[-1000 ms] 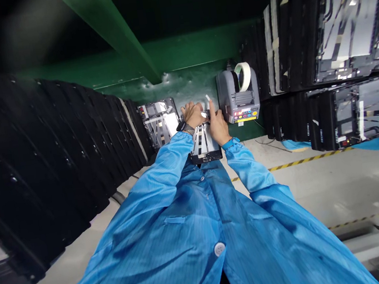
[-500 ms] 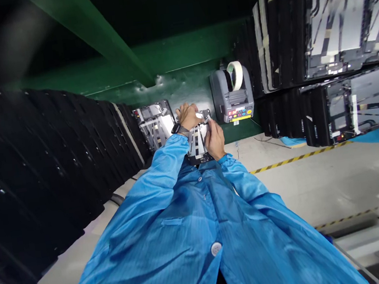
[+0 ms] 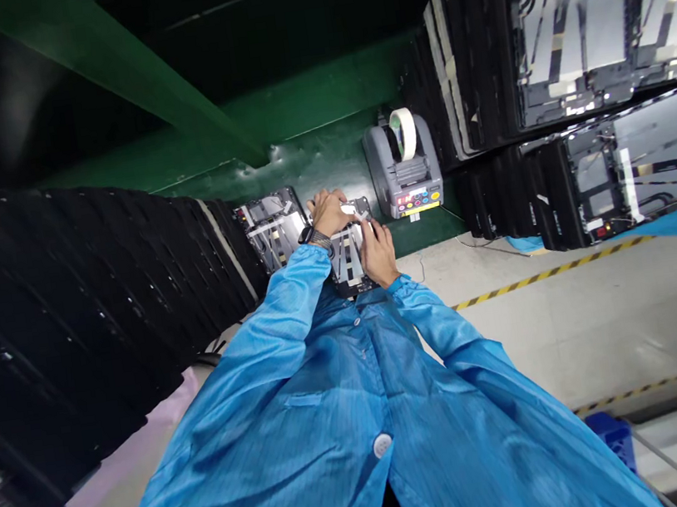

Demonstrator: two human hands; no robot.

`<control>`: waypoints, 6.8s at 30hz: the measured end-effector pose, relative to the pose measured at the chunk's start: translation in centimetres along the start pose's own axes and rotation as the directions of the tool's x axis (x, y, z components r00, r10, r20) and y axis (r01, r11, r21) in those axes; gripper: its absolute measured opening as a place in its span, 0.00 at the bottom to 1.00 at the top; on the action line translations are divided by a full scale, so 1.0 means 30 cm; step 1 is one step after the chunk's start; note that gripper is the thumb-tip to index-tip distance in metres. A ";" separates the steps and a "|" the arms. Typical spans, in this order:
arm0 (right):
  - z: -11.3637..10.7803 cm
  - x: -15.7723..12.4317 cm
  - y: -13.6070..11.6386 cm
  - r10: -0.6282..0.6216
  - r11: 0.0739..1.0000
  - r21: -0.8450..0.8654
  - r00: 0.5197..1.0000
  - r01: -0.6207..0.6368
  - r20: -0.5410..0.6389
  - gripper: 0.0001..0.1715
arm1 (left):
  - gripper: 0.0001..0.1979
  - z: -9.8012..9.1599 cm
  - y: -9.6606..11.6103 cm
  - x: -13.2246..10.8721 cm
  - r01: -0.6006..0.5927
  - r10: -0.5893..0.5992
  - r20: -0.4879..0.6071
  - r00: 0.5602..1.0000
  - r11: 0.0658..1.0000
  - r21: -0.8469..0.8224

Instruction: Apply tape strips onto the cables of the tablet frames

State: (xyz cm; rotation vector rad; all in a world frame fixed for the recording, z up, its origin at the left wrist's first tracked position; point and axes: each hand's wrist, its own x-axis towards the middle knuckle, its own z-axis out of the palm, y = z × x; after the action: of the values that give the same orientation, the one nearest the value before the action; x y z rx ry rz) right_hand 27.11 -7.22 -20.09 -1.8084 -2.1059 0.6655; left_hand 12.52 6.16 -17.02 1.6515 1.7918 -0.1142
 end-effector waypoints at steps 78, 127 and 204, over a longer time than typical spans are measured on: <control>0.105 0.305 -0.107 -0.330 0.933 0.194 0.936 0.304 0.124 0.36 | 0.29 0.078 -0.329 -0.250 -0.049 -0.040 -0.396 0.917 0.976 -0.212; 0.063 0.261 -0.159 -0.182 0.957 0.250 0.976 0.149 0.118 0.36 | 0.35 0.096 -0.219 -0.312 0.084 -0.205 -0.366 0.908 0.944 -0.320; 0.034 0.130 -0.292 0.200 -0.629 0.601 0.644 -0.493 0.738 0.15 | 0.11 0.067 -0.307 -0.214 -0.188 0.100 -0.377 0.921 0.961 -0.204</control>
State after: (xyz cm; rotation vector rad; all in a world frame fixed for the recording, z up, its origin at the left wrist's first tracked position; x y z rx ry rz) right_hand 18.48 -4.47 -16.74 -1.0836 0.3115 2.0210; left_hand 4.72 -2.02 -18.60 1.7017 1.8514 0.4879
